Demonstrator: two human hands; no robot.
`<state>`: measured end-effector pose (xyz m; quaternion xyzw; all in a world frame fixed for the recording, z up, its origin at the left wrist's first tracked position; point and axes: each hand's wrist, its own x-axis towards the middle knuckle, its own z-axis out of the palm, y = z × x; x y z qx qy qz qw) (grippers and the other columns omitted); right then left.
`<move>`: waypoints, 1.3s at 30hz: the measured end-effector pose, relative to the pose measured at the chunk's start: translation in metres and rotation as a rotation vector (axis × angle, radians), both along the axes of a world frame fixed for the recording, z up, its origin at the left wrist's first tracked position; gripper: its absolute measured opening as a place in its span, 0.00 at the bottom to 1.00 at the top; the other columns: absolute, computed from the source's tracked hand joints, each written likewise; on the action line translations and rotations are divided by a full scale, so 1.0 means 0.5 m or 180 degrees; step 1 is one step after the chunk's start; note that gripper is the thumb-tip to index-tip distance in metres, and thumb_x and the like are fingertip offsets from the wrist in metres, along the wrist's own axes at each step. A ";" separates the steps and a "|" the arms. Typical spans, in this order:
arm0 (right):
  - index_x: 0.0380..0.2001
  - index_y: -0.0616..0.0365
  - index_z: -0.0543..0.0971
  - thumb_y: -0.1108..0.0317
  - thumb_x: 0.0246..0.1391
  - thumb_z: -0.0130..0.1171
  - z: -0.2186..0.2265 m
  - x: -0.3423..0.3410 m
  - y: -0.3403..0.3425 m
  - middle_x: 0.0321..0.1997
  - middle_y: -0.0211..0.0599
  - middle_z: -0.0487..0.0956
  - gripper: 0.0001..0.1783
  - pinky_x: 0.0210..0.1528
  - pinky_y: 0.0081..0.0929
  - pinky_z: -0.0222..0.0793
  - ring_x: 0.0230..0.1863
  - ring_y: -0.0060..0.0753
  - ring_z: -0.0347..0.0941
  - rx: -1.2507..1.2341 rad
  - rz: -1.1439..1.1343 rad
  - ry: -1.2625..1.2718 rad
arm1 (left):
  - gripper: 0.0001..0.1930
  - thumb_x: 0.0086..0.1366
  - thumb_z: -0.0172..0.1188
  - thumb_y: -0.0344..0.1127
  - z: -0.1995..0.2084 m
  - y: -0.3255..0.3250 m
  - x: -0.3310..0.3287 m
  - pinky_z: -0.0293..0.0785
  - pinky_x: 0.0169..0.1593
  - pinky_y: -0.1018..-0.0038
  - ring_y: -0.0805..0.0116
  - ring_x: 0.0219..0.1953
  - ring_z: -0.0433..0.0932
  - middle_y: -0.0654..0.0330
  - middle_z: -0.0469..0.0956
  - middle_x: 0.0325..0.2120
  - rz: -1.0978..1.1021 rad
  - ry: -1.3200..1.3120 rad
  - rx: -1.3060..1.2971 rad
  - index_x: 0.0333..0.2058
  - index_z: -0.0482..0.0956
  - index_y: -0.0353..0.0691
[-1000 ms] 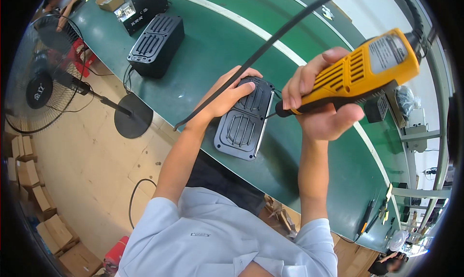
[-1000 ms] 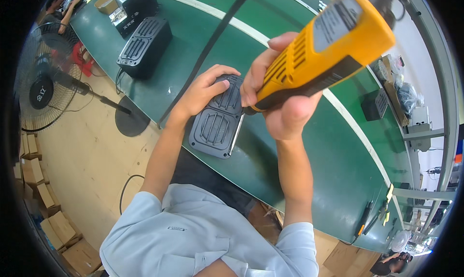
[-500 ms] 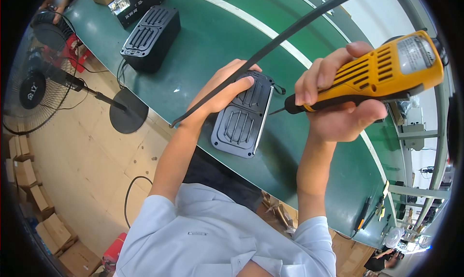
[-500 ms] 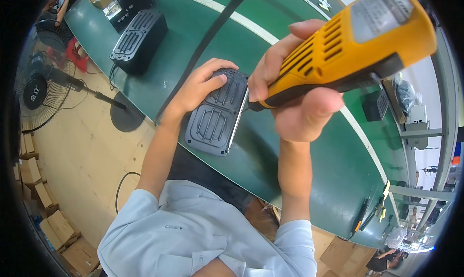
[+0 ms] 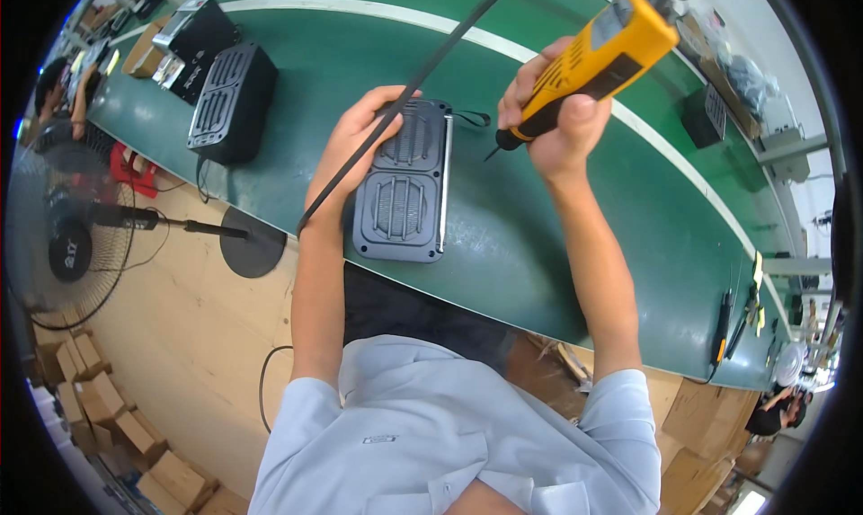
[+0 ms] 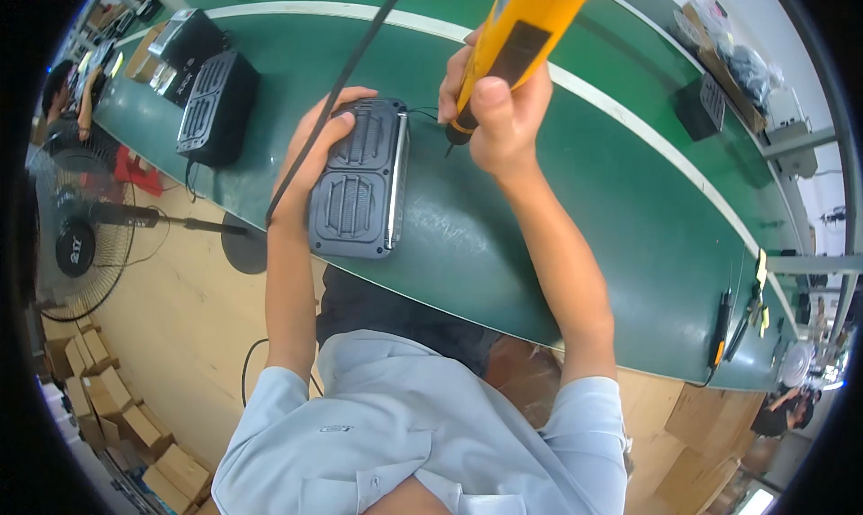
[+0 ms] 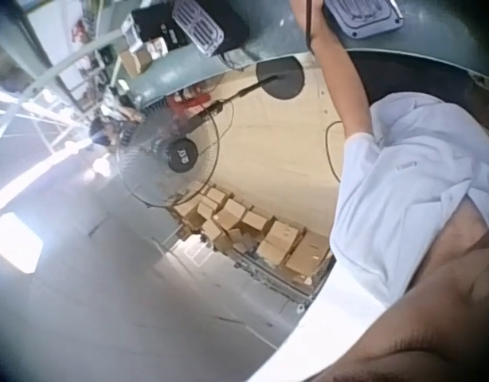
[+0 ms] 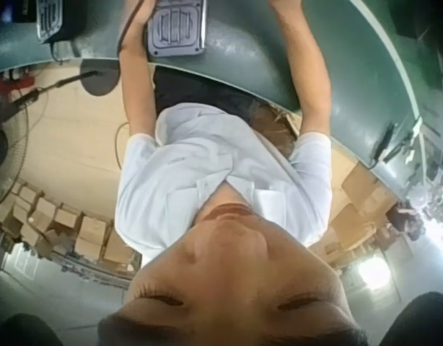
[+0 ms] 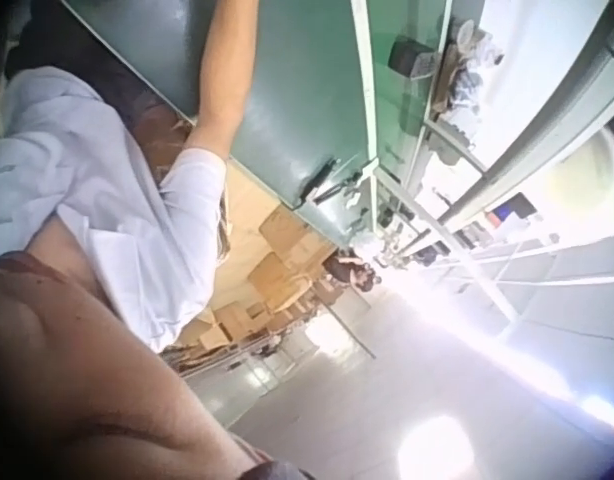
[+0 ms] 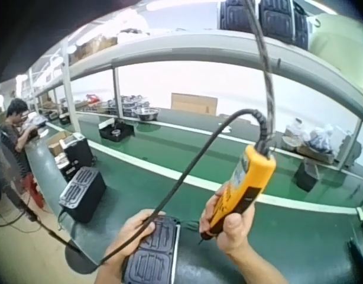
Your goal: Assembling and testing portable speakers on a factory production line.
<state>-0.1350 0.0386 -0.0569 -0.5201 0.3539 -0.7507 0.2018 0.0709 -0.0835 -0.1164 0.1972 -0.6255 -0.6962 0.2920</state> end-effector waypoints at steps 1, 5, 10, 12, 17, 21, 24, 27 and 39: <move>0.52 0.62 0.66 0.30 0.53 0.65 -0.014 -0.007 0.005 0.29 0.41 0.73 0.46 0.23 0.29 0.73 0.21 0.30 0.72 0.0013 -0.0051 -0.0025 | 0.18 0.71 0.54 0.29 0.000 0.003 -0.001 0.70 0.56 0.81 0.75 0.49 0.76 0.60 0.78 0.51 0.0011 0.0087 0.0130 0.58 0.75 0.32; 0.52 0.63 0.65 0.30 0.54 0.64 -0.048 -0.026 0.027 0.30 0.41 0.73 0.46 0.24 0.29 0.73 0.22 0.29 0.71 0.0163 -0.0193 0.0158 | 0.18 0.72 0.57 0.29 0.025 0.016 -0.003 0.71 0.57 0.81 0.77 0.52 0.76 0.60 0.77 0.55 -0.0001 0.0115 0.0141 0.58 0.75 0.32; 0.51 0.65 0.65 0.27 0.56 0.59 -0.044 -0.024 0.021 0.31 0.42 0.73 0.47 0.24 0.28 0.72 0.22 0.30 0.71 0.0194 -0.0271 0.0344 | 0.18 0.72 0.58 0.33 0.043 0.029 -0.004 0.74 0.45 0.83 0.80 0.40 0.78 0.63 0.78 0.43 0.0107 0.0143 0.0410 0.58 0.76 0.33; 0.51 0.64 0.65 0.25 0.54 0.58 -0.045 -0.023 0.018 0.30 0.42 0.73 0.48 0.24 0.28 0.72 0.22 0.30 0.72 0.0220 -0.0269 0.0356 | 0.18 0.72 0.57 0.34 0.045 0.035 -0.005 0.74 0.44 0.83 0.79 0.39 0.77 0.62 0.78 0.42 0.0249 0.0041 0.0361 0.56 0.77 0.34; 0.51 0.65 0.65 0.25 0.55 0.56 -0.050 -0.028 0.020 0.29 0.41 0.73 0.48 0.24 0.27 0.72 0.22 0.29 0.72 0.0258 -0.0235 0.0366 | 0.17 0.70 0.56 0.34 0.049 0.042 -0.013 0.74 0.44 0.83 0.79 0.39 0.77 0.62 0.78 0.42 0.0364 -0.0083 0.0310 0.55 0.78 0.34; 0.50 0.64 0.72 0.34 0.44 0.76 -0.016 0.030 0.028 0.28 0.33 0.75 0.46 0.25 0.21 0.68 0.24 0.23 0.72 0.0497 -0.0300 -0.0751 | 0.18 0.69 0.55 0.34 0.056 0.047 -0.012 0.74 0.44 0.82 0.78 0.38 0.77 0.61 0.78 0.41 0.0496 -0.0115 0.0244 0.55 0.78 0.34; 0.55 0.65 0.66 0.27 0.40 0.73 -0.032 0.022 0.027 0.29 0.34 0.74 0.56 0.24 0.19 0.66 0.23 0.22 0.70 0.0668 -0.0211 -0.0634 | 0.19 0.68 0.53 0.34 0.041 0.037 -0.015 0.75 0.44 0.81 0.77 0.38 0.78 0.60 0.79 0.41 0.0432 -0.0141 0.0239 0.55 0.78 0.33; 0.55 0.65 0.66 0.26 0.41 0.73 -0.026 0.009 0.012 0.30 0.32 0.73 0.56 0.23 0.18 0.63 0.22 0.20 0.68 0.0636 -0.0034 -0.0183 | 0.20 0.68 0.52 0.34 0.037 0.031 -0.016 0.75 0.44 0.80 0.76 0.38 0.78 0.59 0.79 0.41 0.0325 -0.0080 0.0216 0.56 0.77 0.33; 0.51 0.65 0.69 0.21 0.58 0.48 0.084 -0.022 0.036 0.24 0.30 0.74 0.50 0.20 0.13 0.64 0.18 0.17 0.68 0.1117 -0.0209 0.0511 | 0.20 0.71 0.50 0.32 0.037 0.030 -0.011 0.76 0.44 0.82 0.76 0.38 0.81 0.56 0.81 0.42 0.0224 0.0051 0.0359 0.58 0.74 0.29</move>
